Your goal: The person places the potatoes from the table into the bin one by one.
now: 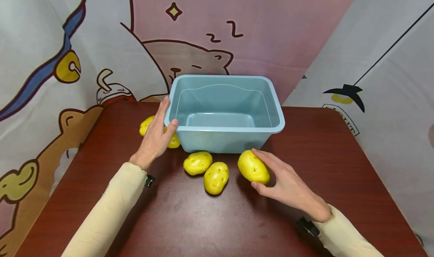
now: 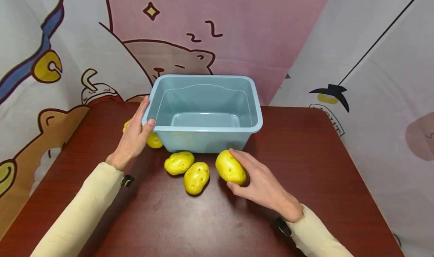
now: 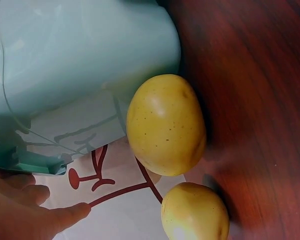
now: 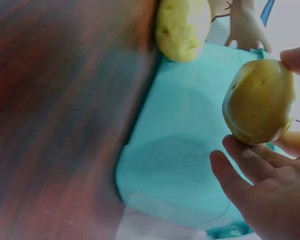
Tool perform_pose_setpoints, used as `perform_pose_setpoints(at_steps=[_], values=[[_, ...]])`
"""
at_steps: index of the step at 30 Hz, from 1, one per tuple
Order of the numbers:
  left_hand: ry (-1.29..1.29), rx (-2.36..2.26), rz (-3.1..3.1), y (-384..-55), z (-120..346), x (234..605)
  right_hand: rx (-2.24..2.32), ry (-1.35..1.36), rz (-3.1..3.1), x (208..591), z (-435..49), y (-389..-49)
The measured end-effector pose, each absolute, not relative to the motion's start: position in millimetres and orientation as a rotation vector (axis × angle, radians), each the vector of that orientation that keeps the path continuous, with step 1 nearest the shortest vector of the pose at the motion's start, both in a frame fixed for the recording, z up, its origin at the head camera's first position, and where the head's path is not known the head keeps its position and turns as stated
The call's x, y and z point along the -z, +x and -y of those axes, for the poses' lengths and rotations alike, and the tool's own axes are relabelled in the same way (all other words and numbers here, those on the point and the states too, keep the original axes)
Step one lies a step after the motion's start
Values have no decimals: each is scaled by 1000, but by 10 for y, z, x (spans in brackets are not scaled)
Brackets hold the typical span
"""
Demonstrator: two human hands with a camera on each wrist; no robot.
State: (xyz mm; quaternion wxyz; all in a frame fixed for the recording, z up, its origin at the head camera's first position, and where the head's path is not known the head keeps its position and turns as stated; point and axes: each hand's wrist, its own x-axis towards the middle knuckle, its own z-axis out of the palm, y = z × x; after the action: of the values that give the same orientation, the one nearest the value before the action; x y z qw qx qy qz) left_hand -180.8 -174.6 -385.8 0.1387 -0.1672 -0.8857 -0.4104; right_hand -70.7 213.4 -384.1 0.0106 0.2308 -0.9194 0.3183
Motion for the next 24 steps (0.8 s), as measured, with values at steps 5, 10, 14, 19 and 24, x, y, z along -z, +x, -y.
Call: perform_pose_setpoints(at_steps=[5, 10, 14, 19, 24], values=[[-487, 1187, 2553, -1804, 1751, 3857, -988, 747, 2798, 3731, -2131, -688], [-492, 1180, 2553, -1805, 1751, 3845, -994, 754, 2757, 3579, -2111, -695], [-491, 1174, 2556, -1816, 1775, 3833, -1016, 754, 2732, 3445, -2079, -731], [-499, 1169, 2555, -1831, 1778, 3831, -1036, 772, 2653, 3273, -2053, -806], [-501, 1154, 2574, -1828, 1773, 3836, -1058, 817, 2564, 3088, -2031, -942]])
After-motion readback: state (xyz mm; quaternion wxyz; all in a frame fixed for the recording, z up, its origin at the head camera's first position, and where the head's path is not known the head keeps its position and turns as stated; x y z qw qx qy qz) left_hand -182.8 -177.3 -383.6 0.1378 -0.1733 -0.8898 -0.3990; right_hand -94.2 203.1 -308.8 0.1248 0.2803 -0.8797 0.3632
